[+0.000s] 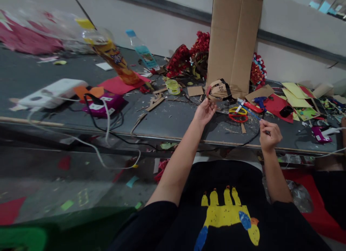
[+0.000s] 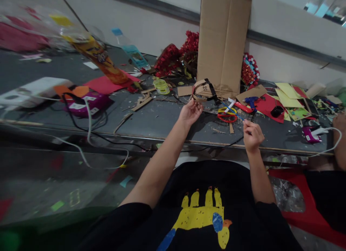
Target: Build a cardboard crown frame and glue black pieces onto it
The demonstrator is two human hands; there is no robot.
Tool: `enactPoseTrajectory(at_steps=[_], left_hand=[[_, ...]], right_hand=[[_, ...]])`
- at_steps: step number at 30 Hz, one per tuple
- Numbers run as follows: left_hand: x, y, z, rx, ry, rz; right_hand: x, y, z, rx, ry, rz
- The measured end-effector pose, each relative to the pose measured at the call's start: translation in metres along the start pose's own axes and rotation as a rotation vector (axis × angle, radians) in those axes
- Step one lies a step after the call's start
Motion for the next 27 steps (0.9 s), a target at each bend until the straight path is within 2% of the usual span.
enactPoseTrajectory(at_steps=[5, 12, 17, 27], left_hand=[[0.001, 0.001, -0.001, 0.015, 0.01, 0.0], [0.002, -0.002, 0.003, -0.005, -0.001, -0.013], [0.004, -0.005, 0.007, 0.078, 0.045, 0.002], [0.007, -0.003, 0.008, 0.146, 0.187, 0.025]], right_hand=[[0.004, 0.001, 0.006, 0.048, 0.015, -0.02], [-0.018, 0.0, -0.002, -0.066, -0.027, 0.041], [-0.022, 0.002, -0.006, -0.116, 0.033, 0.115], [-0.016, 0.011, -0.006, -0.018, 0.037, 0.108]])
Point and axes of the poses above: each hand's wrist, its own y-axis towards the middle knuckle, its own z-axis out of the palm, x = y × z, the point moved 3 cm from there along y, towards the middle knuckle, and after that the axes turned 3 degrees about y, right-handed, at the moved point
